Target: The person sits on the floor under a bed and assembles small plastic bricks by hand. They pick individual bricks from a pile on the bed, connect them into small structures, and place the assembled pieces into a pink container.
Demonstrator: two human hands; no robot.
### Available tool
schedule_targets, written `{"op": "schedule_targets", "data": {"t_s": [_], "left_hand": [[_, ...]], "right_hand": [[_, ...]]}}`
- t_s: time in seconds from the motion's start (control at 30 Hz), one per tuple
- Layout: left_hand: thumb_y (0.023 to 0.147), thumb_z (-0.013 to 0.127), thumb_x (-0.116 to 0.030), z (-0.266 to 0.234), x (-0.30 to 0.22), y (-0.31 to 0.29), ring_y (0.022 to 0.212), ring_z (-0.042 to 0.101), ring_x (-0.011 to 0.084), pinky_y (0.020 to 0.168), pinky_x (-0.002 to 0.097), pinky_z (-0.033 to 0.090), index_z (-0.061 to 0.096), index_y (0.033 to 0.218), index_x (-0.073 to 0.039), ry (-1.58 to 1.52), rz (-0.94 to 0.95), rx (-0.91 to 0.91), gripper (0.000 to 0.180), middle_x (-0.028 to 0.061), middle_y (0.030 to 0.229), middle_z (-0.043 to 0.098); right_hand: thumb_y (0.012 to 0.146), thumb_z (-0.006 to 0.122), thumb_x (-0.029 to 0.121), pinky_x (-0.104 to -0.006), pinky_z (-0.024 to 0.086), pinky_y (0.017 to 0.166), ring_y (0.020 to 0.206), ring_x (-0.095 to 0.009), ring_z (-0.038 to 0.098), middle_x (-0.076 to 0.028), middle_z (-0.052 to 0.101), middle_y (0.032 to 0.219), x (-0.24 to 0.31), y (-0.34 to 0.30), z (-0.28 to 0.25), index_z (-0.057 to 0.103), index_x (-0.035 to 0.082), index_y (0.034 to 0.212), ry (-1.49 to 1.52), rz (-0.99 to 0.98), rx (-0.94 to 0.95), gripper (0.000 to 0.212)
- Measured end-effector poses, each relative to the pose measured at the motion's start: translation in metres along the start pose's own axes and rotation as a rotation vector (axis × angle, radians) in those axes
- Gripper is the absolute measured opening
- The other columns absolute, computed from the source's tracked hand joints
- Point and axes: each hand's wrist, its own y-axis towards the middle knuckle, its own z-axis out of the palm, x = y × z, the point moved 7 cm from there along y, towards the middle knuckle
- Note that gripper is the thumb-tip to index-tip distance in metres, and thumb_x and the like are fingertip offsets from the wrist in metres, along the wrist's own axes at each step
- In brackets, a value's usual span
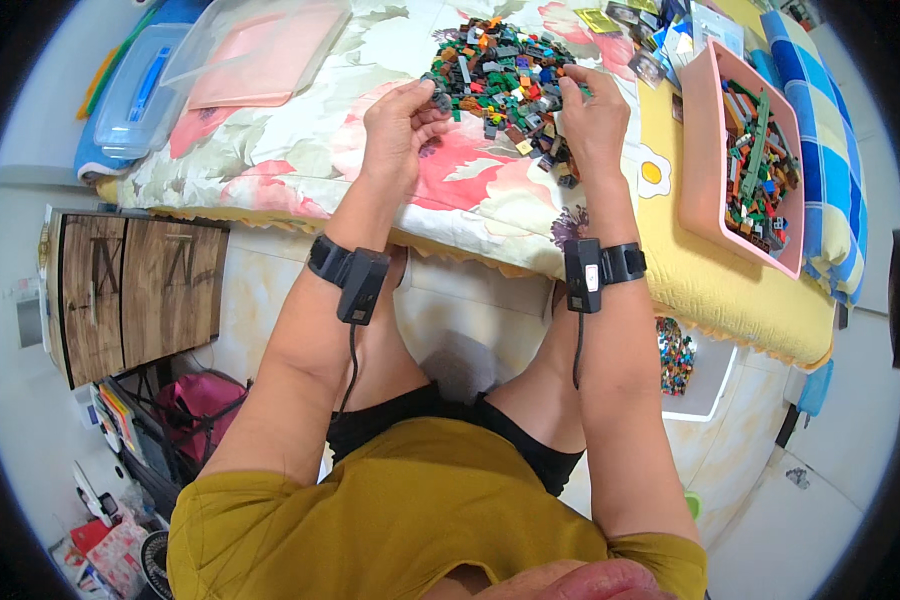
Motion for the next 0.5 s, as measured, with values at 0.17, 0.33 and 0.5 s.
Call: {"op": "schedule_targets", "data": {"t_s": [0.17, 0.33, 0.5], "left_hand": [[0.089, 0.066, -0.018, -0.002, -0.002, 0.002, 0.073, 0.062, 0.0174, 0.064, 0.0272, 0.053, 0.060, 0.096, -0.002, -0.047, 0.015, -0.058, 0.018, 0.0084, 0.083, 0.063], [0.090, 0.065, -0.016, 0.001, -0.002, 0.007, 0.072, 0.061, 0.0164, 0.063, 0.0273, 0.053, 0.060, 0.097, -0.001, -0.060, 0.012, -0.055, 0.018, 0.0085, 0.083, 0.062], [0.089, 0.066, -0.016, 0.011, -0.003, 0.017, 0.074, 0.062, 0.0170, 0.065, 0.0268, 0.054, 0.060, 0.100, 0.002, -0.083, -0.009, 0.025, 0.022, 0.0086, 0.083, 0.062]], "right_hand": [[0.083, 0.064, 0.010, -0.0401, 0.053, 0.083, 0.097, -0.032, 0.065, -0.012, 0.063, 0.117, 0.017, -0.002, 0.042, 0.066, 0.009, 0.112, -0.058, -0.112, 0.069, 0.029], [0.086, 0.057, 0.007, -0.0425, 0.053, 0.084, 0.100, -0.034, 0.065, -0.010, 0.060, 0.127, 0.025, 0.010, 0.082, 0.061, 0.014, 0.122, -0.227, -0.232, 0.163, 0.037], [0.086, 0.059, 0.010, -0.0451, 0.053, 0.081, 0.096, -0.035, 0.064, -0.011, 0.061, 0.109, 0.011, 0.015, 0.084, 0.066, 0.012, 0.115, -0.400, -0.040, 0.276, 0.029]]}}
